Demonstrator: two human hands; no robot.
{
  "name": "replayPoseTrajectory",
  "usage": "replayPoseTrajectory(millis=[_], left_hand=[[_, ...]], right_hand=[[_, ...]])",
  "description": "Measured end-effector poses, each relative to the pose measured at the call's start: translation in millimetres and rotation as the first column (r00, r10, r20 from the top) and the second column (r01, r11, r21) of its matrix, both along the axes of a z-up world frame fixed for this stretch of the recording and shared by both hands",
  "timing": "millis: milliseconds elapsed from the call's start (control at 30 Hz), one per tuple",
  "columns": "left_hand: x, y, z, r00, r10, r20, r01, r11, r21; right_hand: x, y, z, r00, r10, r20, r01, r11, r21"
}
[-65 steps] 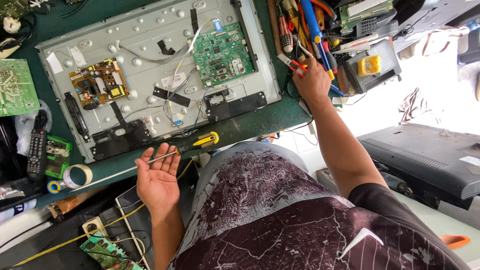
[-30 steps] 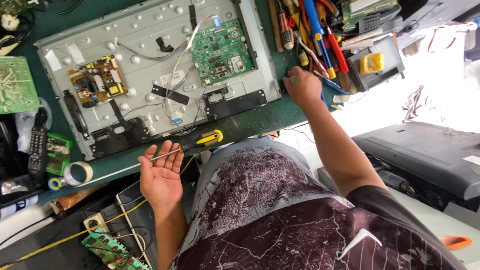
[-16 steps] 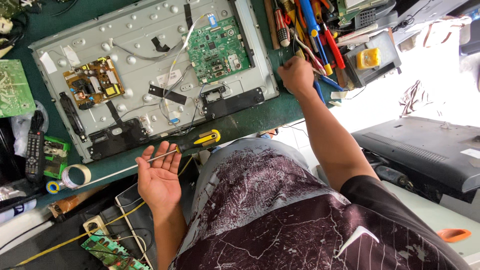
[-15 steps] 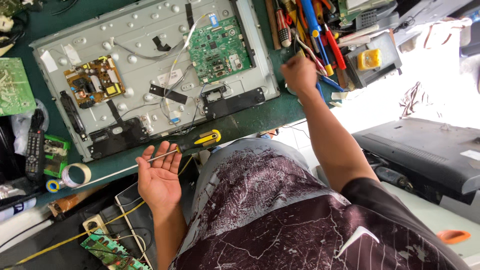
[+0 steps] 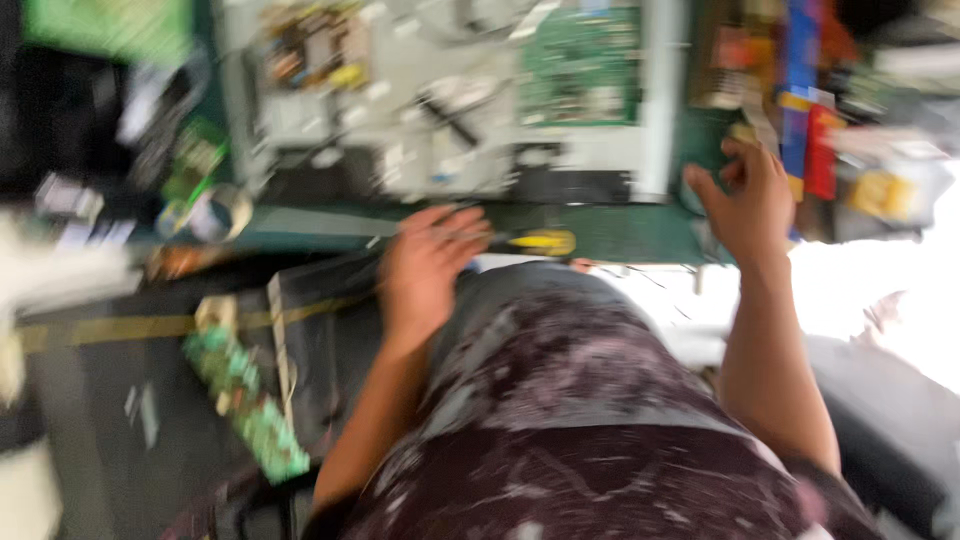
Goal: The person handles a green circuit board and then uses a yellow-handled screwdriver to work on a disassembled electronic device on a cluttered workbench. They manipulate wires and components within the device's chassis.
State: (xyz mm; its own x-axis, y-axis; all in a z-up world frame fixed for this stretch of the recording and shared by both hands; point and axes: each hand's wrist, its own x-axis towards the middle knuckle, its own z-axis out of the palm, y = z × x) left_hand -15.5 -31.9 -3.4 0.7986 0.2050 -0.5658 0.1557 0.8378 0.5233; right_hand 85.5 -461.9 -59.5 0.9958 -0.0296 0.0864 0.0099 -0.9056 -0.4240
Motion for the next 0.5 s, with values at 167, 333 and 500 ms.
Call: replayPoseTrajectory(millis=[167,333,500], left_hand=[[38.9,-44.5,-5.1,0.861,-0.482,0.160,0.460,0.874,0.157],[47.9,-33.2,27.6,0.667,-0.735,0.118,0.582,0.613,0.534],[36.9,44.9,-12.9,0.735,-0.658,-0.163,0.509,0.378,0.773]], right_hand=[[-34.2,130.2,74.2,0.748,0.663,-0.020,-0.556,0.644,0.525],[-49.2,135.8,23.9,0.860,0.454,-0.231,-0.338,0.848,0.409],[-68.3,108.1,-25.0,0.977,0.103,-0.185,0.014,0.840,0.542]])
